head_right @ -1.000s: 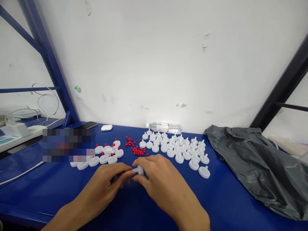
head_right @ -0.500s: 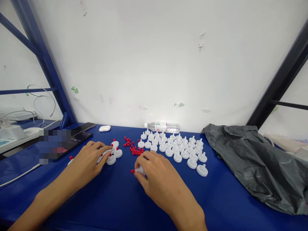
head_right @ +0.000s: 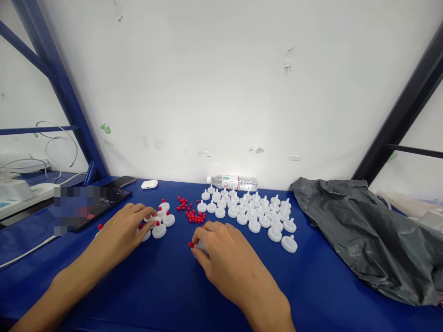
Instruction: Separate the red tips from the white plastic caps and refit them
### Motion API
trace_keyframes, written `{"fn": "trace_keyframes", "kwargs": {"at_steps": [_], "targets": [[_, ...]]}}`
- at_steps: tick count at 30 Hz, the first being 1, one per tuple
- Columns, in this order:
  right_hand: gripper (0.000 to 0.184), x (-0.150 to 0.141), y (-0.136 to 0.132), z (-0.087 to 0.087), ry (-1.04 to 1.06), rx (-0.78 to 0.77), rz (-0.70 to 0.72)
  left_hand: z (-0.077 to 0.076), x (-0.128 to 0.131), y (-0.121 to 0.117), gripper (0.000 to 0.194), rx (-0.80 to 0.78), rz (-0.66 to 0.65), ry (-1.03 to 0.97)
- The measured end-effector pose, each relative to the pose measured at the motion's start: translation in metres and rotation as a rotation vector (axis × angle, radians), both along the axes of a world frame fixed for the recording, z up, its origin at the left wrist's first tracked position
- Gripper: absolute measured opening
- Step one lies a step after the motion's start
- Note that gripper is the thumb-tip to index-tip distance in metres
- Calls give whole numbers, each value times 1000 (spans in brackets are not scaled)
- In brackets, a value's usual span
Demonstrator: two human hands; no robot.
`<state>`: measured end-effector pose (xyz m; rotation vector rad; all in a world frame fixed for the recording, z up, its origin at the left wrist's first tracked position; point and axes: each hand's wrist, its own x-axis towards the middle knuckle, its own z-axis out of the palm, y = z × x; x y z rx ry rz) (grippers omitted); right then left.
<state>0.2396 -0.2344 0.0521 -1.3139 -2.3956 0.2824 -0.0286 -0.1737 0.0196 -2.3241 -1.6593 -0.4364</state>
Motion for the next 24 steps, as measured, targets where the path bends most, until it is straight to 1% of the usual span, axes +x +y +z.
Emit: {"fn": "trace_keyframes", "kwargs": {"at_steps": [5,11,15,19,21,24], "targets": [[13,0,0,0,-9,-16,-3,-1,-1,-2,19,10,30,-45],[10,0,2,-2,-18,-25,-10,0,0,-1,10,-83,68,-42],[10,0,2,-2,-17,-43,-9,5,1,-3,14,-156,82,-73],[8,0,1,-4,-26,-57,-16,10,3,-5,23,-211,69,-89],[7,0,1,-5,-26,-57,-14,13,5,-7,25,-221,64,-77],[6,0,2,-5,-20,-47,-3,16,7,-11,26,-187,60,-46]]}}
